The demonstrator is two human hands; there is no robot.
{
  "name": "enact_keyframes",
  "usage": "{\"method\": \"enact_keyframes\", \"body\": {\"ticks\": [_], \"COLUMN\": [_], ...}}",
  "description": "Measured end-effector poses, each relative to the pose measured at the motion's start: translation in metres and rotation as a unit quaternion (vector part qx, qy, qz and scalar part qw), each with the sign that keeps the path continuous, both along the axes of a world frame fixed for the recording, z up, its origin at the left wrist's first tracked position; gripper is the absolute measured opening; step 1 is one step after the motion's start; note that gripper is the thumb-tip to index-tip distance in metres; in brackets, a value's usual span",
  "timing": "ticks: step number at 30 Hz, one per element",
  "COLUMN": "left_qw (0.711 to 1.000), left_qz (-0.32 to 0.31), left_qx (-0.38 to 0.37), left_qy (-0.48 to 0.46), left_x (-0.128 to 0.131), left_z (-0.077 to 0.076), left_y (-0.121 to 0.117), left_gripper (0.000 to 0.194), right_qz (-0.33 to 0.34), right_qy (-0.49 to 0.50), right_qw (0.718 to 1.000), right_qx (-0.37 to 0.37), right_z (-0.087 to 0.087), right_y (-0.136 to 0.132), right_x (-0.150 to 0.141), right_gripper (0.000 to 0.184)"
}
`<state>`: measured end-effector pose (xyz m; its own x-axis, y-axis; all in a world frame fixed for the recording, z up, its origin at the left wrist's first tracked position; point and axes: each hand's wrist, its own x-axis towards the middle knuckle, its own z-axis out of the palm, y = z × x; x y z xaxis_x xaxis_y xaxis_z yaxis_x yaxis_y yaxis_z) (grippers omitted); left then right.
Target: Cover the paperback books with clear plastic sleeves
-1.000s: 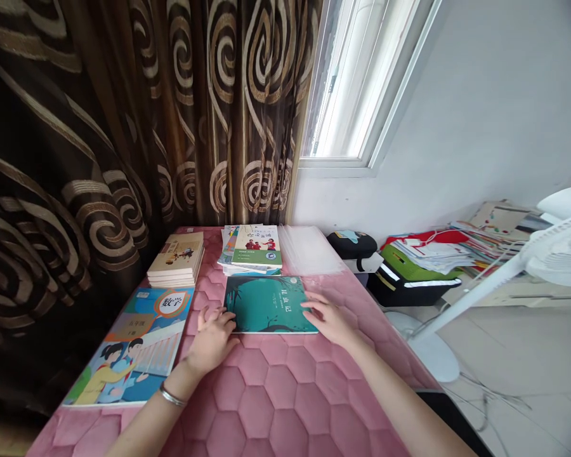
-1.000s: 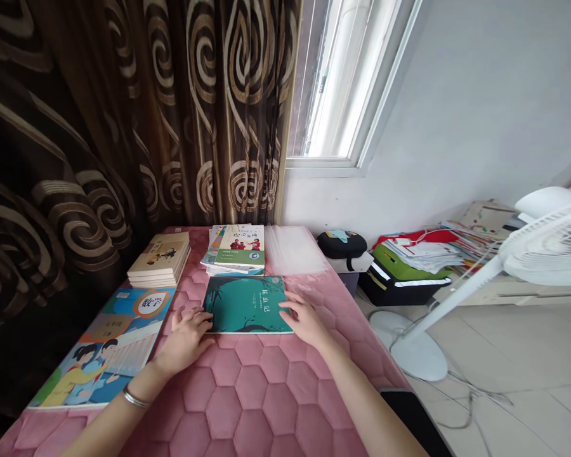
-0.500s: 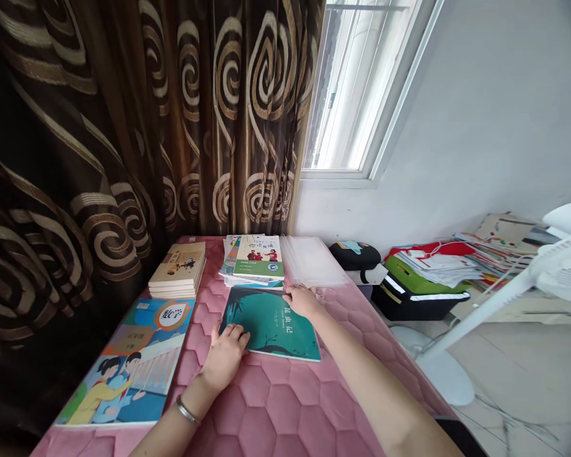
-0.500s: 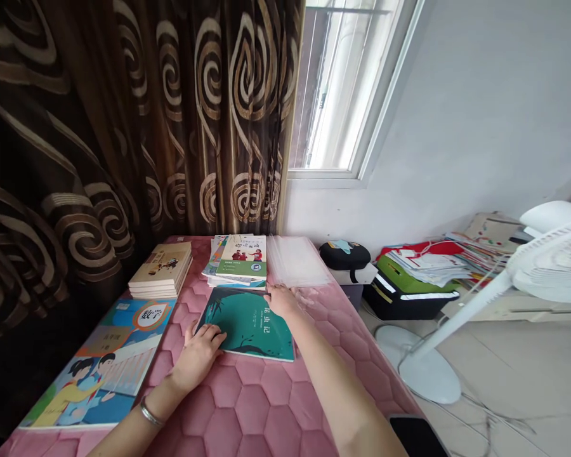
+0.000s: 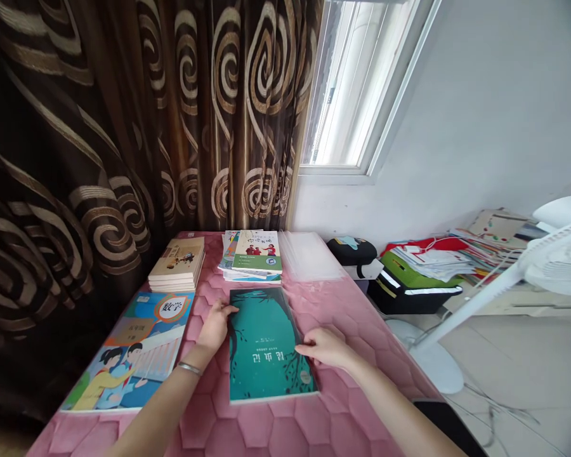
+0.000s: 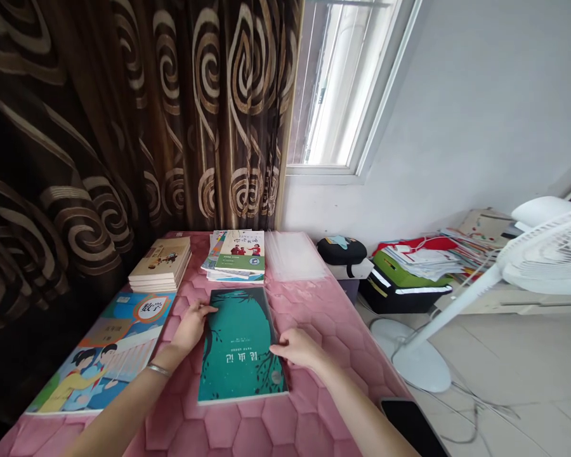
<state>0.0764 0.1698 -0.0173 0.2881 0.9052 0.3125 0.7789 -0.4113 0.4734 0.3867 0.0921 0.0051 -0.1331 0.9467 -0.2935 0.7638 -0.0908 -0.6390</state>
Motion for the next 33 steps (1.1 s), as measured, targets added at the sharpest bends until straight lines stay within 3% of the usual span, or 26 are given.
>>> {"method": "enact_keyframes", "body": {"ticks": [5,10,16,21,28,33], "left_qw": [0.999,0.997,0.997,0.998,0.994,0.985], "left_qz": [0.025,0.055,0.057,0.01,-0.02,-0.009], "left_qx": [-0.025,-0.038,-0.033,-0.034,-0.047,-0.077], "left_qy": [-0.024,-0.039,-0.048,-0.054,-0.098,-0.154], "left_x": [0.013,0.016,0.017,0.012,-0.006,-0.011], "left_z": [0.003,0.004,0.005,0.009,-0.001,-0.008], "left_y": [0.022,0.035,0.029,0.003,-0.069,-0.085], "left_gripper": [0.052,0.048,0.048,0.049,0.032,0.03], "right_qz": [-0.049,-0.093,-0.116,-0.128,-0.133,-0.136], "right_qy": [0.064,0.076,0.067,0.052,0.019,0.002], "right_qw": [0.992,0.982,0.974,0.968,0.961,0.956], "right_qx": [0.095,0.146,0.182,0.208,0.243,0.262], "right_z": [-0.012,-0.026,-0.031,-0.033,-0.035,-0.036], "right_y": [0.014,0.027,0.03,0.021,0.016,0.016], "right_x": [-0.008,-0.013,-0.016,-0.018,-0.024,-0.027], "right_gripper": [0.019,0.026,0.036,0.035,0.031,0.03]}}
